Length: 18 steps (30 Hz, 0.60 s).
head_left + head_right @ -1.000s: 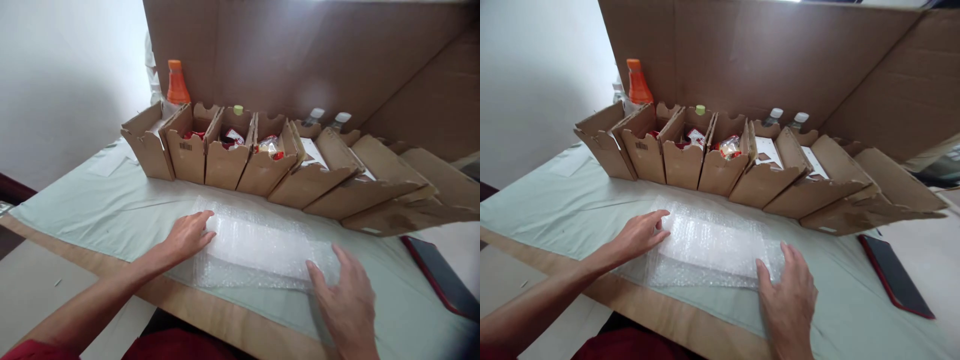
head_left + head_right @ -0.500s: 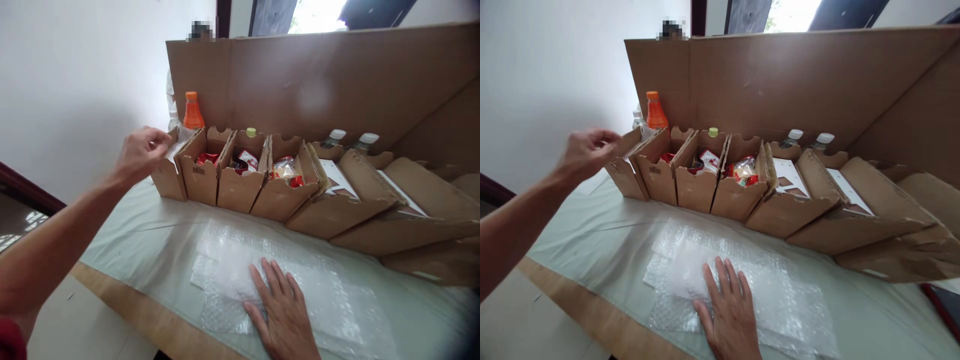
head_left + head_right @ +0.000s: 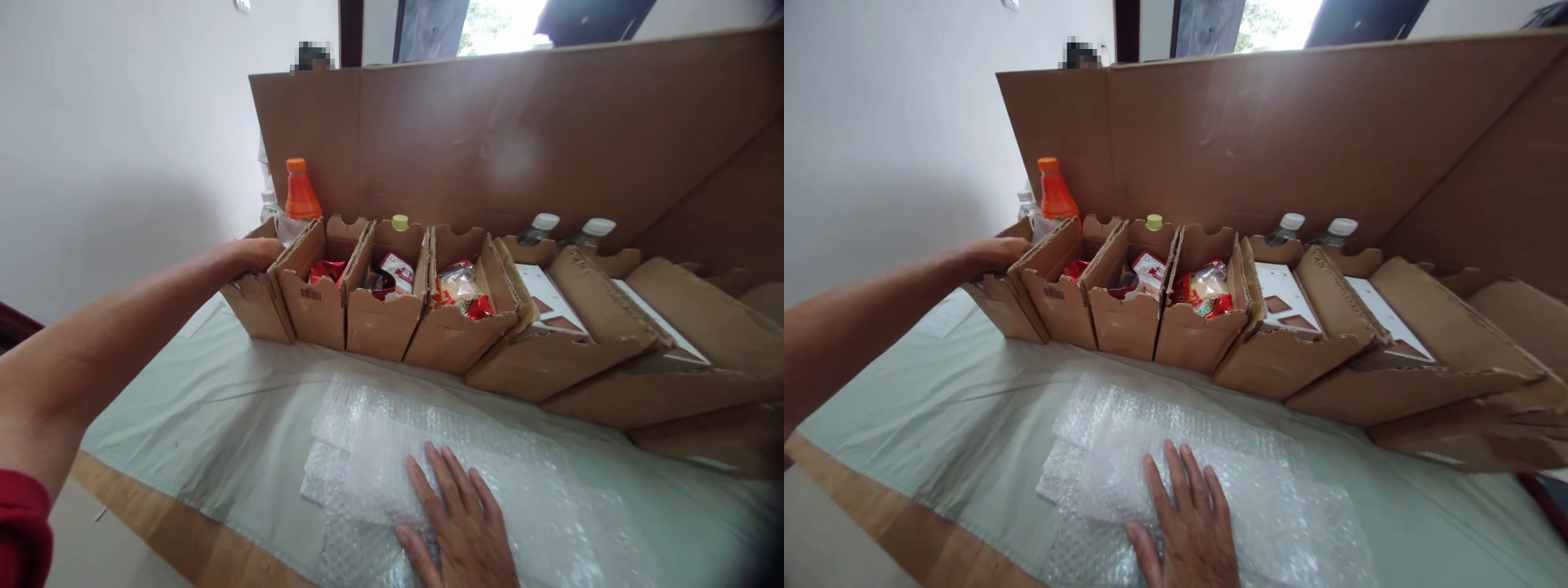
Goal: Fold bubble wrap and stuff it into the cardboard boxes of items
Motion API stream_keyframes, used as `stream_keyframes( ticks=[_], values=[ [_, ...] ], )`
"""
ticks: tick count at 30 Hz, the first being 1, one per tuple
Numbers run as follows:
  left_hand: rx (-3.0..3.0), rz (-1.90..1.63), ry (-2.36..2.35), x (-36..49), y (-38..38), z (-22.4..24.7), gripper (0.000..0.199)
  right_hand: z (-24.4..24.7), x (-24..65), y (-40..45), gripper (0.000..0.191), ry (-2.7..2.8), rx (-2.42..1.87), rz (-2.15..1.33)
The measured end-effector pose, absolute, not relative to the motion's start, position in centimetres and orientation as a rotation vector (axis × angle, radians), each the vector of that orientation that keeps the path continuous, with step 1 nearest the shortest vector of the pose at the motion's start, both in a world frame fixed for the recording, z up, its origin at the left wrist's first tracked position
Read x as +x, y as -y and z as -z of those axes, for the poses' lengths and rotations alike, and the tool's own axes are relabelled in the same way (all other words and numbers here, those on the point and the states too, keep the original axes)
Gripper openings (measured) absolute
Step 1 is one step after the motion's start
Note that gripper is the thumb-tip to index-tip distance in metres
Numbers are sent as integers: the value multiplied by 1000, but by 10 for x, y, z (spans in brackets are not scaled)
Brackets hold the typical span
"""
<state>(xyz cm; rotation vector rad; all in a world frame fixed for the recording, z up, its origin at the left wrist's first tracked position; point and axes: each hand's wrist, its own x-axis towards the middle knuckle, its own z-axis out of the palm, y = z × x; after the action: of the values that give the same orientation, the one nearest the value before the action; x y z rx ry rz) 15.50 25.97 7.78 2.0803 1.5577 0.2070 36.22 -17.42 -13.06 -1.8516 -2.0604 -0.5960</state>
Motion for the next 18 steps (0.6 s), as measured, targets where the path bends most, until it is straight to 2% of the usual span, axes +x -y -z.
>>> stream_keyframes(
  ticks=[4,9,14,18],
  values=[
    [2178,-56,-1550,153,-257,-76,39,128,360,175,55,2045,-1863,592],
    [2182,-31,-1529,149,-251,-77,40,128,358,177,56,2031,-1879,612],
    [2155,-191,-1533,147,-246,-74,40,130,358,177,56,2018,-1876,627],
    [2074,-493,-1552,146,-240,-73,40,132,359,176,55,2006,-1874,649]
  ],
)
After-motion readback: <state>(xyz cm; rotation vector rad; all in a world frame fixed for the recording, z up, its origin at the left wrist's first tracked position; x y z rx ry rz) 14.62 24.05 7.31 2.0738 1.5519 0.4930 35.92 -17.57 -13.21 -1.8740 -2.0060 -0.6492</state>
